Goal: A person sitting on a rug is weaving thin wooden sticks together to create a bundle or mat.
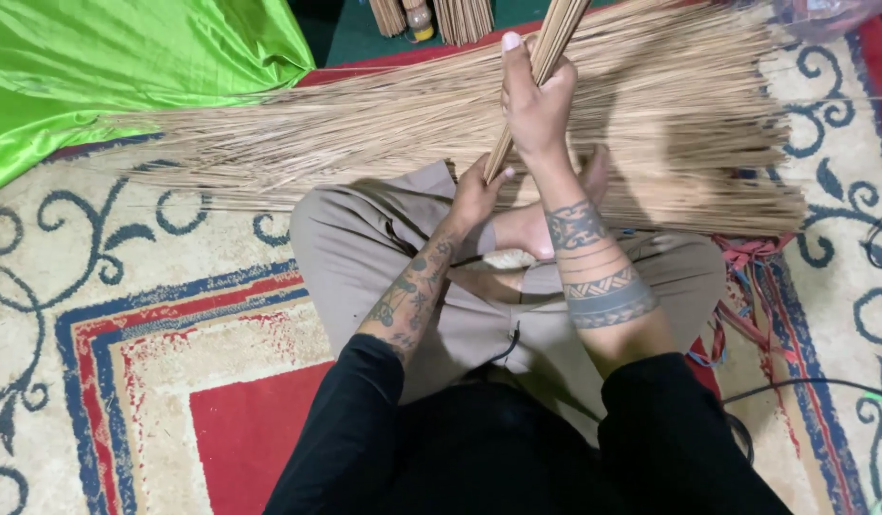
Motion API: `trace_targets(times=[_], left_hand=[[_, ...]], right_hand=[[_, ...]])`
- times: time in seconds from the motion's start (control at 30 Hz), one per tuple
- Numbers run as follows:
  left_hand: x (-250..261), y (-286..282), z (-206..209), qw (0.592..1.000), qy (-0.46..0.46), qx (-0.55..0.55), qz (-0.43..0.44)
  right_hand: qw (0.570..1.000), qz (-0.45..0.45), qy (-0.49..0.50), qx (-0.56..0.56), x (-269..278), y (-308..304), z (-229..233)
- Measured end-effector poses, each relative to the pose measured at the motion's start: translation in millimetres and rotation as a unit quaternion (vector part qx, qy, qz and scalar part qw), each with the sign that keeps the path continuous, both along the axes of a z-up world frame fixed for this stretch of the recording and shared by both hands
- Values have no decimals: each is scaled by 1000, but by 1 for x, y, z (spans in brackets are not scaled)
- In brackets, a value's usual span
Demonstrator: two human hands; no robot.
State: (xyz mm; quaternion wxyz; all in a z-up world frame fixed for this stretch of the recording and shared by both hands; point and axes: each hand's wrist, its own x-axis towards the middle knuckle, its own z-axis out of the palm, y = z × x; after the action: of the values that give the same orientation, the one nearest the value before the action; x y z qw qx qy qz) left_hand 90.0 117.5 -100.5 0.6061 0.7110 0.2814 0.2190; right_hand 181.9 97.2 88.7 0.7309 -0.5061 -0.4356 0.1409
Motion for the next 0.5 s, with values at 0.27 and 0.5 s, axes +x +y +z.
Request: trace_targets(times=[0.27, 0.5], left_hand=[[-41, -14, 75, 973, 10, 220, 74], [-134, -64, 94, 977, 132, 153, 67]], right_hand=[[985, -73, 153, -2, 51, 22, 49], [932, -37, 313, -182, 31, 28, -12]])
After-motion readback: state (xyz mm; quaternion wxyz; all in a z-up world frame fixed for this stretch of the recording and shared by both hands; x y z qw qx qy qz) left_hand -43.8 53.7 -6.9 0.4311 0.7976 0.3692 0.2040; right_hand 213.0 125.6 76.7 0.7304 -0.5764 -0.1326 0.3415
